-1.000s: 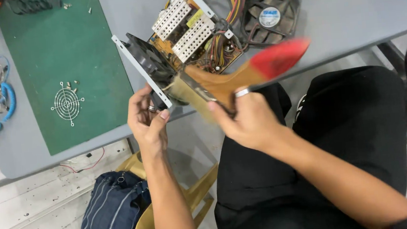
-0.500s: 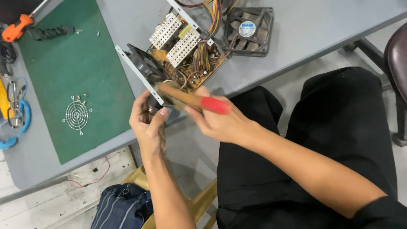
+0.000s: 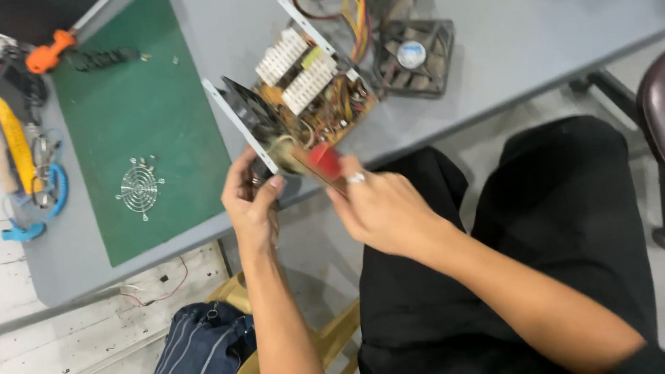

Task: Disassembling and cleaning a computer power supply unit using a screwdriver and a brush

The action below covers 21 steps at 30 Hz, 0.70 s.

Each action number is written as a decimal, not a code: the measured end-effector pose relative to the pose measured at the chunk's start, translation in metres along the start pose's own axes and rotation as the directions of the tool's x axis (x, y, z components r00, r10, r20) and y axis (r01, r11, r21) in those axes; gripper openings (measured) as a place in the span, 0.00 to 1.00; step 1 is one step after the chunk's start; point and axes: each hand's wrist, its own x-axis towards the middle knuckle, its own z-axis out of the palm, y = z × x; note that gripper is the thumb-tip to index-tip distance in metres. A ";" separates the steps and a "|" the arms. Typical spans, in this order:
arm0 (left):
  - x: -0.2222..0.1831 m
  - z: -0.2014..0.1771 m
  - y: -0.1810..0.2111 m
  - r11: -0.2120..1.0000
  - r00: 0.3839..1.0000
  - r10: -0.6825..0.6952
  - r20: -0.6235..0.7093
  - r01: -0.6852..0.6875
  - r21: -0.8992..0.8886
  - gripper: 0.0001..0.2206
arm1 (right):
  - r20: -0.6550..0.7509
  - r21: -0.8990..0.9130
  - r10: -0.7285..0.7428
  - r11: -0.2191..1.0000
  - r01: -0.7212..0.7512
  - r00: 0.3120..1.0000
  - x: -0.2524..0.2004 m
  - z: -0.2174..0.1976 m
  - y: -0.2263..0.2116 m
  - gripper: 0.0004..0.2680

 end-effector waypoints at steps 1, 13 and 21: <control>-0.002 0.000 -0.001 1.000 1.000 -0.010 -0.010 0.010 -0.003 0.26 | 0.086 0.027 0.053 0.998 -0.056 0.995 -0.004 -0.012 -0.004 0.13; 0.003 -0.003 0.006 0.999 0.999 -0.036 0.016 0.037 -0.012 0.34 | 0.025 0.138 0.039 0.990 -0.042 0.999 0.004 0.065 0.017 0.13; 0.000 0.001 0.006 0.998 0.998 -0.059 0.032 0.058 0.031 0.35 | -0.038 0.055 0.055 0.997 -0.053 0.998 0.026 0.016 -0.013 0.11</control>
